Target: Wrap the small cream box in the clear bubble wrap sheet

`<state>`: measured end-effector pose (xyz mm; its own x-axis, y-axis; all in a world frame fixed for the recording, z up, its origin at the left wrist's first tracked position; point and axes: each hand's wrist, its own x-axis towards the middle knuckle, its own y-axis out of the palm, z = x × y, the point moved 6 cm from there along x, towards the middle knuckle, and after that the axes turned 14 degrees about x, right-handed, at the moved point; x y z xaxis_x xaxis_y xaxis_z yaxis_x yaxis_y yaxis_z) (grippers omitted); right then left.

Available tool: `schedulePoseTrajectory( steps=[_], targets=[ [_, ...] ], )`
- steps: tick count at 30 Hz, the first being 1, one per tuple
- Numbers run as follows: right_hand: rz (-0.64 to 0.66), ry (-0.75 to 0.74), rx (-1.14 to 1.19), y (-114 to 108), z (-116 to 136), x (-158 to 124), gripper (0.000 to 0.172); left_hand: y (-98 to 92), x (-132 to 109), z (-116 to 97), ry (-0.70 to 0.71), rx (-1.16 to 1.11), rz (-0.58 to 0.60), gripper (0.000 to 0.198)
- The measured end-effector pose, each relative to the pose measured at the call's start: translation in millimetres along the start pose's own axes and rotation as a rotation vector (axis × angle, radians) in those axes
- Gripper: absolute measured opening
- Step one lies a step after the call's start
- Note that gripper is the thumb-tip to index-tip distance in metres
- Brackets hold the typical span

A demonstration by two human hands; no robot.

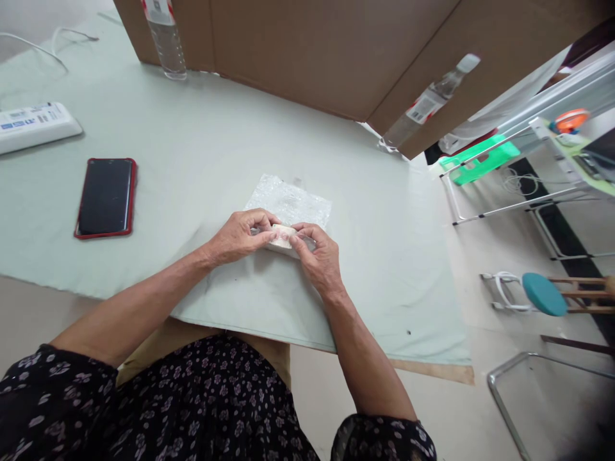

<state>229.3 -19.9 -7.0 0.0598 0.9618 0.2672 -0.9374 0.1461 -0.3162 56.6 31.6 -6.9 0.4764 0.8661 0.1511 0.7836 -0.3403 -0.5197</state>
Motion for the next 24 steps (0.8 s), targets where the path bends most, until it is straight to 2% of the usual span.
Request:
schedulePoseTrajectory(
  steps=[8, 24],
  targets=[
    [-0.026, 0.042, 0.066, -0.2, -1.4, -0.8, 0.018, 1.1, 1.5, 0.2, -0.008, -0.024, 0.0, 0.018],
    [0.012, 0.096, 0.16, -0.5, 1.2, -0.6, 0.017, 2.2, 1.8, -2.6, -0.058, -0.043, 0.057, 0.022]
  ],
)
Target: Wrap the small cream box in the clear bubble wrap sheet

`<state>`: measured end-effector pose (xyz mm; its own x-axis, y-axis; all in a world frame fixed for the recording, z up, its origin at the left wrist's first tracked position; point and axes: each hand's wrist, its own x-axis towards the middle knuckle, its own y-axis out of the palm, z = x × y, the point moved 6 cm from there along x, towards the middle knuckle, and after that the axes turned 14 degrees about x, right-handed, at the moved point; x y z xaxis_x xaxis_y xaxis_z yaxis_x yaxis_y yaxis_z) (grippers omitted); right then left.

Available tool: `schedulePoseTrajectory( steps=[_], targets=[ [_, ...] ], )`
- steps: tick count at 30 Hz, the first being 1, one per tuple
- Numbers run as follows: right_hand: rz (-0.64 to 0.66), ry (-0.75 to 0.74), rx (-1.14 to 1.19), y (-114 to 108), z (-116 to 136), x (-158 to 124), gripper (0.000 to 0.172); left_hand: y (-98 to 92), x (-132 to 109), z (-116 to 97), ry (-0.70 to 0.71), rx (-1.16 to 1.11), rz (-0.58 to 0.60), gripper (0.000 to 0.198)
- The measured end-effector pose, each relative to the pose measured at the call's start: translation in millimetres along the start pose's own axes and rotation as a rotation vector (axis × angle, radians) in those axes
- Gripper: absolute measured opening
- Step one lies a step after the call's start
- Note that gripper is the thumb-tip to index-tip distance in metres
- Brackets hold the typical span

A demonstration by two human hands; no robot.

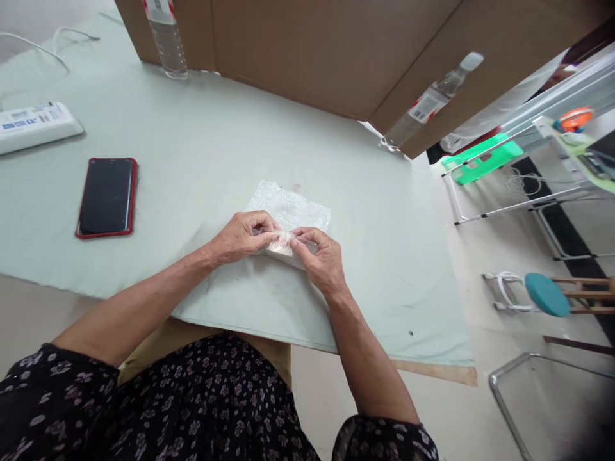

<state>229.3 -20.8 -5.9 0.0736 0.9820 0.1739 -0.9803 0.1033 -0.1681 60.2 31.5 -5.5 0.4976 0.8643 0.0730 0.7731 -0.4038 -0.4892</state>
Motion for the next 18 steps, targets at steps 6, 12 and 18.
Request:
schedulePoseTrajectory(
  steps=[6, 12, 18],
  targets=[
    [-0.001, 0.062, -0.017, -1, 0, 2, 0.015, 1.1, 1, 3, -0.04, -0.013, 0.01, 0.021],
    [0.113, 0.246, -0.139, -15, -3, 5, 0.024, 0.7, 2, 4, -0.071, -0.013, 0.022, 0.018],
    [0.167, 0.221, -0.216, -25, -4, 6, 0.024, 2.5, 5, 8, -0.075, -0.043, 0.04, 0.017]
  ],
)
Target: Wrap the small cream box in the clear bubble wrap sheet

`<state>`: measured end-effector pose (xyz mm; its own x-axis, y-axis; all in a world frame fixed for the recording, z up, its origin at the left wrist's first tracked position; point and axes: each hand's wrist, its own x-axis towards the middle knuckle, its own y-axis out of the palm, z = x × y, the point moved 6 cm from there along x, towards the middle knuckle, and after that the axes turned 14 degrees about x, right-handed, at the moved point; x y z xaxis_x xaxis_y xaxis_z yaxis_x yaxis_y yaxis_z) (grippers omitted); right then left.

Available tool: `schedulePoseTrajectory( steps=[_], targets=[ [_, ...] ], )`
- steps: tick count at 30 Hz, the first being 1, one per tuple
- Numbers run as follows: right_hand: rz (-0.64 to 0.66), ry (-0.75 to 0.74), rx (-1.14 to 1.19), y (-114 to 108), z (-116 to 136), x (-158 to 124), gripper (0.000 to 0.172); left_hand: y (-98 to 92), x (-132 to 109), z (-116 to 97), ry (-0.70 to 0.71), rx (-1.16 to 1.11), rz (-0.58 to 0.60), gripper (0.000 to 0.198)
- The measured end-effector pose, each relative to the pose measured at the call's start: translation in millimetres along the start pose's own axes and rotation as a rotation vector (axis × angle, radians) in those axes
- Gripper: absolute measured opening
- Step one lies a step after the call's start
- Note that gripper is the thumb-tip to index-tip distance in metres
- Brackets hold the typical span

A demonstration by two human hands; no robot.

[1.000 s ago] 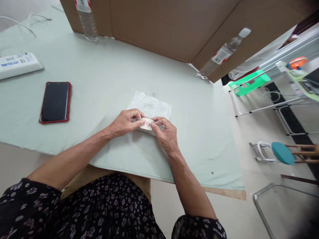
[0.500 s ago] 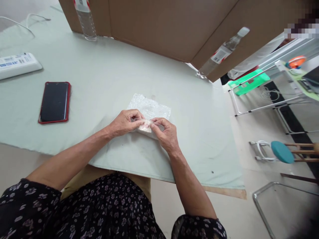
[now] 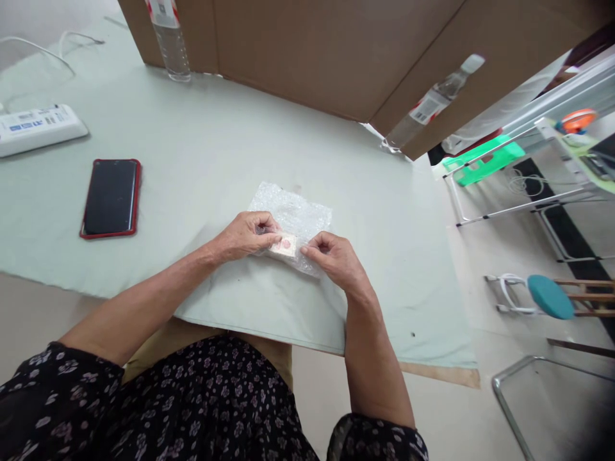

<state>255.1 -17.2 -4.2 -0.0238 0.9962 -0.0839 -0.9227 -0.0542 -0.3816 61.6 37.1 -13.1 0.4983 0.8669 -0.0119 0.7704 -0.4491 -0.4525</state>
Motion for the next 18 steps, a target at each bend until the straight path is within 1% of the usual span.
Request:
schedulePoseTrajectory(
  steps=[1, 2, 4, 5, 6, 7, 8, 9, 10, 12, 13, 16, 18],
  targets=[
    [-0.046, -0.053, -0.034, -1, 3, -1, 0.021, 0.4, 0, 0, 0.001, -0.005, 0.0, 0.017],
    [-0.121, -0.129, -0.08, -3, 9, -3, 0.018, 0.6, 1, 1, 0.003, -0.008, -0.001, 0.016],
    [-0.323, -0.34, -0.19, -7, 25, -12, 0.011, 0.9, 1, 1, 0.001, -0.009, -0.001, 0.014],
    [-0.404, -0.458, -0.244, -6, 34, -18, 0.008, 1.0, 1, 0, -0.002, -0.006, 0.001, 0.014],
    [-0.449, -0.571, -0.294, -2, 42, -24, 0.006, 1.0, 0, 0, -0.004, -0.002, 0.004, 0.013],
    [-0.45, -0.671, -0.337, 5, 48, -28, 0.006, 0.9, 0, 0, -0.003, 0.002, 0.007, 0.013],
    [-0.407, -0.747, -0.377, 13, 52, -31, 0.005, 0.6, 0, -1, -0.001, 0.008, 0.008, 0.014],
    [-0.337, -0.796, -0.415, 21, 54, -32, 0.004, 0.3, 0, -1, 0.005, 0.015, 0.007, 0.015],
    [-0.258, -0.814, -0.454, 30, 54, -32, 0.005, -0.2, 0, -1, 0.011, 0.026, 0.002, 0.015],
    [-0.132, -0.783, -0.531, 42, 50, -29, 0.01, -0.7, 0, -1, 0.021, 0.05, -0.009, 0.015],
    [-0.094, -0.75, -0.56, 45, 47, -27, 0.012, -0.6, 0, -1, 0.022, 0.059, -0.012, 0.015],
    [-0.057, -0.663, -0.599, 47, 42, -24, 0.015, 0.6, 1, 0, 0.019, 0.067, -0.005, 0.016],
    [-0.04, -0.645, -0.615, 48, 41, -23, 0.014, -1.0, 2, 1, 0.017, 0.072, -0.003, 0.018]
  ],
)
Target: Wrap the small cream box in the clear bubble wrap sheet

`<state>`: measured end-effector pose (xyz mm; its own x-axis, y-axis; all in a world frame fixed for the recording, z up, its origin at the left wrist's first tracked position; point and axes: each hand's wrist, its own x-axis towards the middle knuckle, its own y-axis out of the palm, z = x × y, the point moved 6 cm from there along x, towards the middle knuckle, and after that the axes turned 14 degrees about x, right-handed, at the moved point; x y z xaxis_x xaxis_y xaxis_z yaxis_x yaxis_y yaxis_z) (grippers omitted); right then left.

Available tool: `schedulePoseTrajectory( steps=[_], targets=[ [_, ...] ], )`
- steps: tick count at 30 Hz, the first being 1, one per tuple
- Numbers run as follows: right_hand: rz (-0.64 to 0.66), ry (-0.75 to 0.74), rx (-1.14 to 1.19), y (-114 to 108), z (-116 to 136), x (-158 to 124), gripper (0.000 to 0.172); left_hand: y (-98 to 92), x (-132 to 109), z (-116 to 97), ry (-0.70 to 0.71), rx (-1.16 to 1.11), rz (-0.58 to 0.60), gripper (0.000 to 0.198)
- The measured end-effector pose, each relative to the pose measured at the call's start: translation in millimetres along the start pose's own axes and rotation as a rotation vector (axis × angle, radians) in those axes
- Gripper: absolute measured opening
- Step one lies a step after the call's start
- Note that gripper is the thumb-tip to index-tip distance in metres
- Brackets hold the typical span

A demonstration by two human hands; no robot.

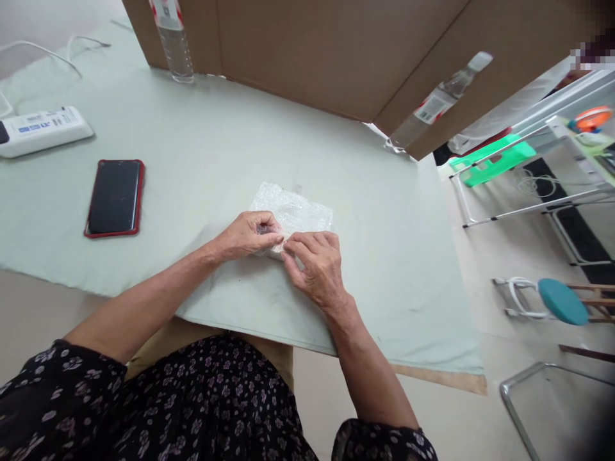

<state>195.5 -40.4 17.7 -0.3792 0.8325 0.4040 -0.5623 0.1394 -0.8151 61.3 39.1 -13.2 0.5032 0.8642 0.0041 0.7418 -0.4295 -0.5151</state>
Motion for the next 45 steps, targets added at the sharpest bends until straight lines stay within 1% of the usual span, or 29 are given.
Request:
schedulePoseTrajectory(
  steps=[2, 4, 6, 8, 11, 14, 16, 18, 21, 23, 25, 29, 32, 35, 37, 39, 42, 45],
  targets=[
    [0.02, -0.012, -0.027, 1, 1, 0, 0.016, -4.0, 0, 0, 0.0, 0.006, 0.014, 0.019],
    [0.034, -0.029, -0.067, 2, 2, 0, 0.02, -9.2, -2, 1, -0.002, 0.001, 0.052, 0.023],
    [0.043, -0.039, -0.1, 4, 2, -1, 0.022, -15.7, -5, 2, -0.01, -0.013, 0.076, 0.034],
    [0.044, -0.045, -0.114, 6, 2, -1, 0.021, -23.0, -8, 6, -0.065, 0.015, 0.055, 0.038],
    [0.033, -0.055, -0.131, 7, 2, -1, 0.021, -31.2, -12, 14, -0.167, 0.072, -0.005, 0.034],
    [0.024, -0.073, -0.165, 8, 4, -1, 0.022, -37.6, -14, 18, -0.208, 0.112, -0.059, 0.033],
    [0.03, -0.08, -0.18, 8, 6, 0, 0.023, -42.8, -15, 20, -0.227, 0.191, -0.083, 0.033],
    [0.041, -0.079, -0.191, 8, 7, 1, 0.023, -48.7, -17, 20, -0.261, 0.306, -0.095, 0.036],
    [0.045, -0.084, -0.218, 7, 10, 2, 0.023, -55.0, -22, 22, -0.335, 0.447, -0.07, 0.049],
    [0.046, -0.091, -0.231, 7, 11, 2, 0.022, -57.3, -23, 23, -0.362, 0.503, -0.061, 0.053],
    [0.051, -0.091, -0.232, 7, 11, 3, 0.022, -56.9, -21, 25, -0.365, 0.512, -0.049, 0.049],
    [0.051, -0.094, -0.237, 6, 12, 3, 0.02, -49.0, -13, 30, -0.343, 0.418, 0.012, 0.039],
    [0.034, -0.103, -0.244, 6, 13, 3, 0.019, -43.7, -7, 32, -0.357, 0.372, 0.042, 0.032],
    [0.031, -0.106, -0.246, 6, 13, 3, 0.02, -37.4, -5, 31, -0.428, 0.302, 0.117, 0.038],
    [0.04, -0.098, -0.24, 7, 12, 3, 0.019, -34.7, -6, 28, -0.47, 0.251, 0.146, 0.039],
    [0.049, -0.088, -0.226, 8, 12, 3, 0.019, -34.3, -6, 22, -0.464, 0.223, 0.123, 0.033],
    [0.056, -0.081, -0.218, 8, 12, 3, 0.019, -33.6, -7, 9, -0.394, 0.197, 0.033, 0.025],
    [0.057, -0.075, -0.226, 10, 11, 4, 0.02, -25.1, -7, -1, -0.392, 0.085, 0.005, 0.026]
  ],
)
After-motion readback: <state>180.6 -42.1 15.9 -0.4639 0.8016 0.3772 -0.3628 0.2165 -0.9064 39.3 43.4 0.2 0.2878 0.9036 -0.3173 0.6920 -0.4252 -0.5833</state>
